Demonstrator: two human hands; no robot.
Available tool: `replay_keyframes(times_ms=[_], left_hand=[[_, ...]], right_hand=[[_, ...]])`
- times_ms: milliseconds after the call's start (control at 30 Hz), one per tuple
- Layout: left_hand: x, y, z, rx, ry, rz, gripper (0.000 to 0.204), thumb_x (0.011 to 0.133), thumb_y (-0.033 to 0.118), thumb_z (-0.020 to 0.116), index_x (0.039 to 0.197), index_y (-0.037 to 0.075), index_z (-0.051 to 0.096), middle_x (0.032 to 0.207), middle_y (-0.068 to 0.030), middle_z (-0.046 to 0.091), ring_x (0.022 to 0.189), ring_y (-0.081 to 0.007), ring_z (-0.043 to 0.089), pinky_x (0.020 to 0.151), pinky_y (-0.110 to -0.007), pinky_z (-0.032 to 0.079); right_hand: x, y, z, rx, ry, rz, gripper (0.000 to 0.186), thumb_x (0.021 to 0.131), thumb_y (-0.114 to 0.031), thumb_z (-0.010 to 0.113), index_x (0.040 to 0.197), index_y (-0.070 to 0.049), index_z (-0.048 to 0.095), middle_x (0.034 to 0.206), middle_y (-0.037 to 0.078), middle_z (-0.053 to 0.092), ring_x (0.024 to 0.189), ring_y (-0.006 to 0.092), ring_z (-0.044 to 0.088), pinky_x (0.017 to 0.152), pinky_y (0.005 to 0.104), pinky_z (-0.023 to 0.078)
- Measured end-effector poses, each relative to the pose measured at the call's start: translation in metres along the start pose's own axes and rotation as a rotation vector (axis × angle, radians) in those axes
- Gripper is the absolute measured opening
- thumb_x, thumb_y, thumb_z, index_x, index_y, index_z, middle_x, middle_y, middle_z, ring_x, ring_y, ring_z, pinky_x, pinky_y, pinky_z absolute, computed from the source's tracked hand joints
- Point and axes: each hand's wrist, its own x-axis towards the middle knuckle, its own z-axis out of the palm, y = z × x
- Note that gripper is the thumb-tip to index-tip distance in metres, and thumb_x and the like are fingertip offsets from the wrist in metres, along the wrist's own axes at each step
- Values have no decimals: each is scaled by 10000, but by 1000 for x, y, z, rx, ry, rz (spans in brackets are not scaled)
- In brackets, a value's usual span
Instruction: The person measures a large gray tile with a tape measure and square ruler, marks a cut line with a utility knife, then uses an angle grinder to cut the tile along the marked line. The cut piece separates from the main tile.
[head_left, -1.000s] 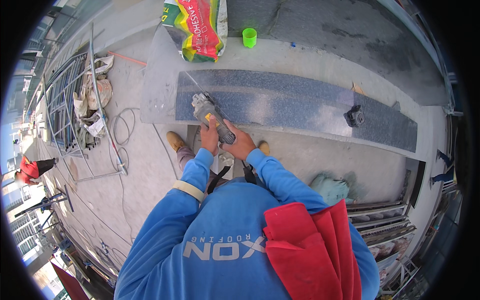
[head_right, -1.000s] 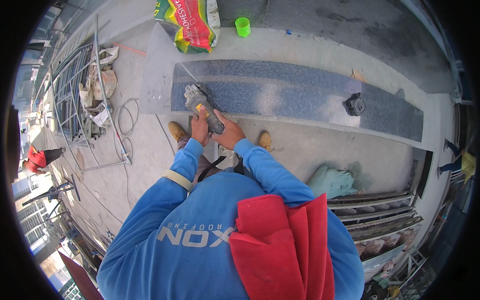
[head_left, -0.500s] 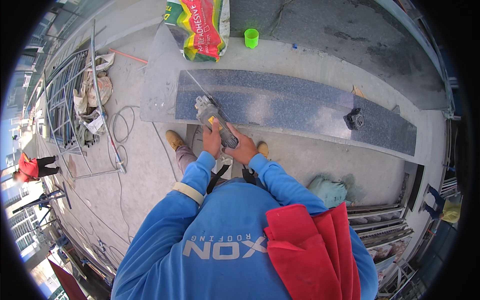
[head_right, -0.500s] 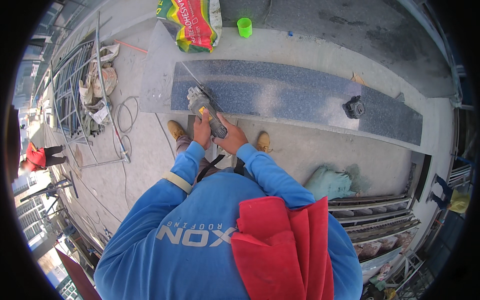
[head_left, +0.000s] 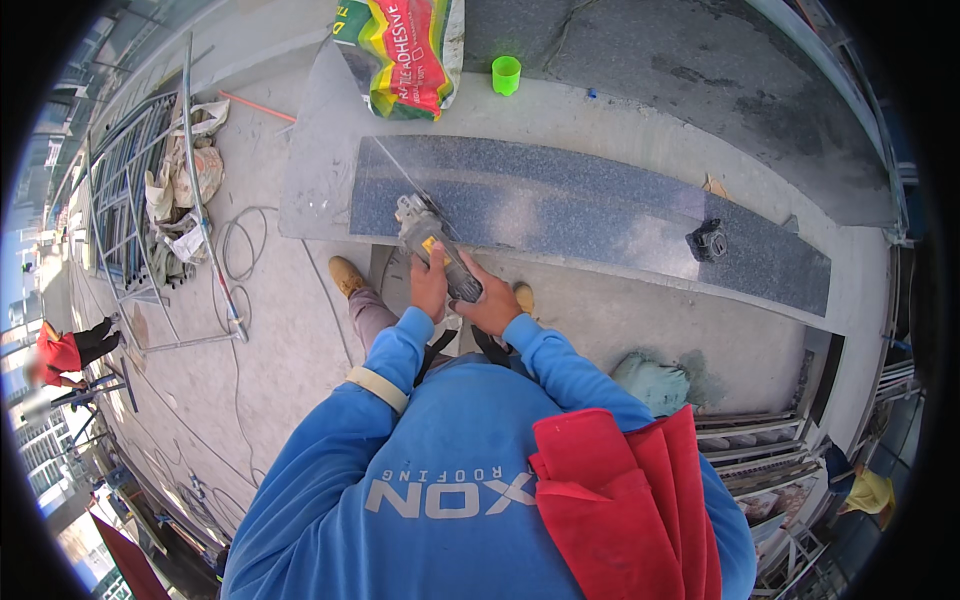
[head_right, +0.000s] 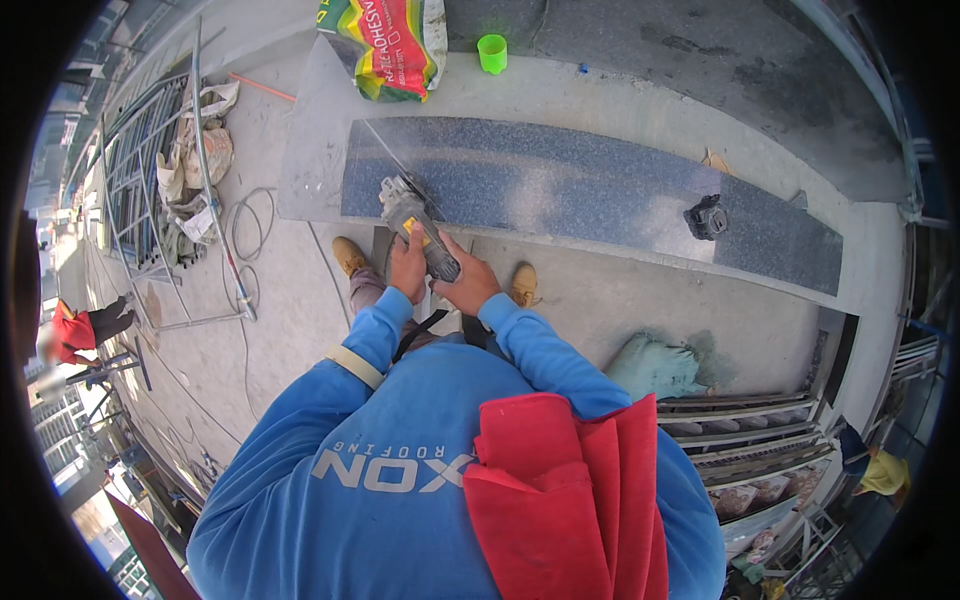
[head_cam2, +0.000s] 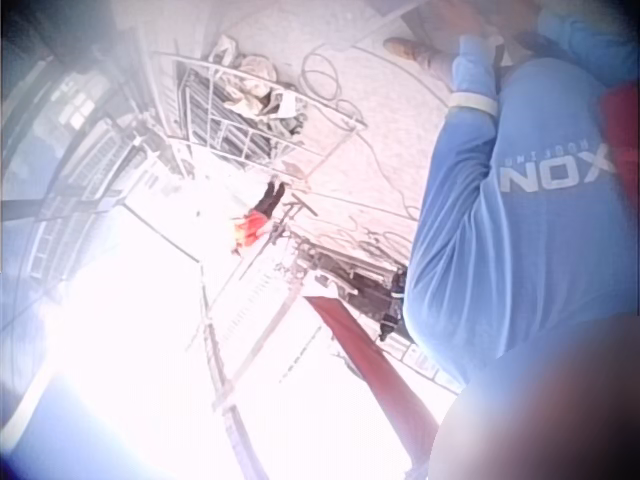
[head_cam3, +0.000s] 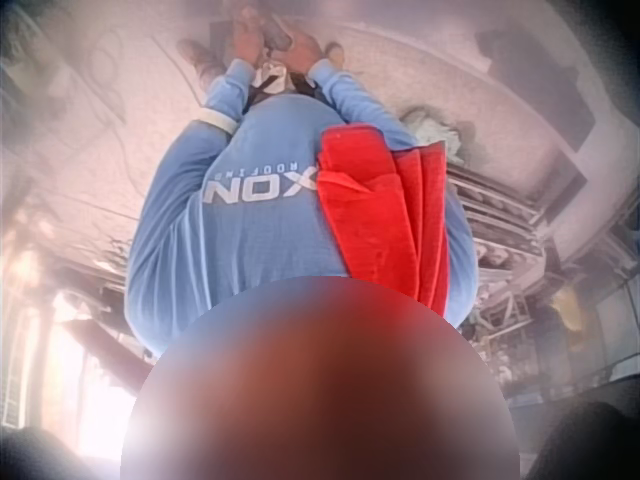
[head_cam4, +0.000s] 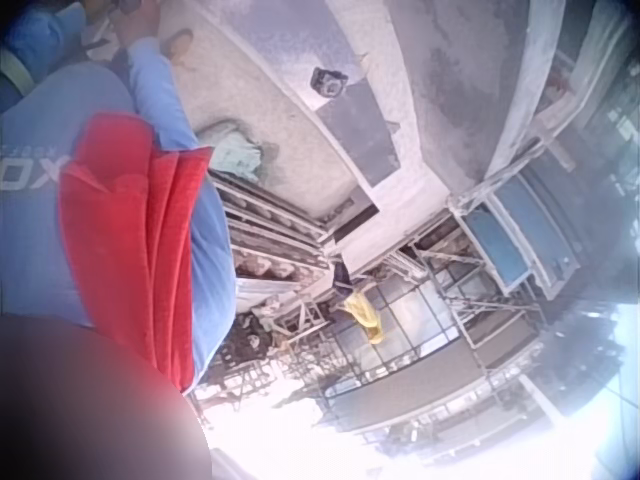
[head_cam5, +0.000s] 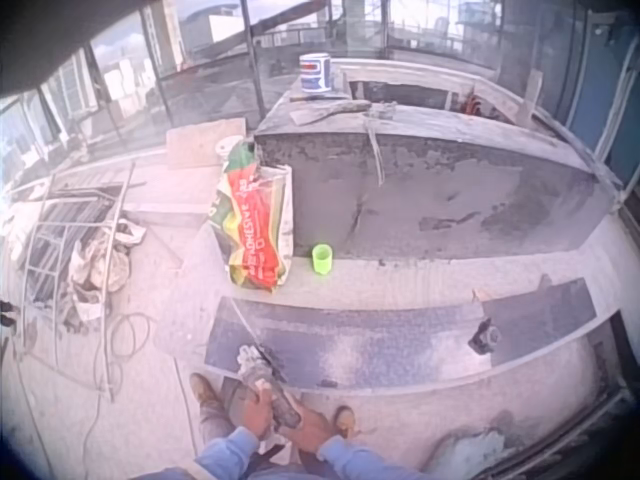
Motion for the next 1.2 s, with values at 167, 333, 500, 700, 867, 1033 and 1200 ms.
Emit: replay_keyframes(times_ms=[167, 333, 500, 700, 867, 1033, 1200], left_hand=[[-7, 17, 4, 31, 16, -7, 649, 1055, 469, 572, 1413, -66, 487, 1298, -174, 606, 1135, -225, 604, 965, -359, 504], [-9, 20, 6, 78, 23, -20, 647, 1053, 465, 579, 1418, -62, 487, 1296, -176, 608, 1144, -221, 600, 973, -356, 497], [-13, 17, 8, 0, 3, -15, 633, 1049, 448, 595, 1416, -57, 490, 1275, -173, 623, 1131, -218, 607, 971, -352, 495], [-25, 19, 9, 24, -21, 0, 619, 1049, 436, 600, 1405, -60, 495, 1268, -174, 630, 1130, -220, 615, 966, -355, 499], [-33, 15, 10, 23, -50, -2, 616, 1049, 437, 595, 1384, -70, 497, 1263, -191, 635, 1139, -240, 620, 974, -359, 498], [-39, 13, 9, 36, -37, -39, 634, 1046, 456, 594, 1385, -72, 501, 1279, -198, 627, 1151, -240, 615, 978, -355, 493], [-47, 15, 9, 111, -43, -38, 678, 1044, 476, 586, 1413, -83, 477, 1309, -227, 614, 1178, -265, 610, 990, -366, 489]], right_hand=[[-1, -5, -4, 9, 20, -22, 985, 769, -293, 800, 1631, -222, 328, 1094, 208, 741, 923, 308, 736, 890, 378, 563], [-3, -4, -5, -18, 37, -30, 984, 770, -295, 808, 1629, -223, 333, 1085, 200, 743, 875, 287, 733, 867, 372, 567], [-9, -4, -8, 32, 14, -9, 977, 775, -267, 811, 1628, -231, 335, 1082, 204, 743, 862, 289, 737, 867, 379, 568], [-16, 5, -4, 46, 41, -39, 973, 775, -258, 812, 1625, -230, 340, 1087, 206, 743, 876, 287, 739, 873, 376, 567], [-25, 11, -2, 88, 43, -32, 966, 778, -255, 805, 1625, -231, 341, 1091, 208, 743, 883, 286, 739, 874, 370, 566], [-36, 0, -8, 45, 10, 20, 964, 787, -243, 798, 1630, -231, 330, 1052, 203, 744, 811, 262, 727, 833, 362, 569], [-44, -5, -10, 12, 18, 14, 971, 785, -242, 801, 1631, -219, 325, 1011, 202, 740, 778, 260, 719, 814, 358, 568]])
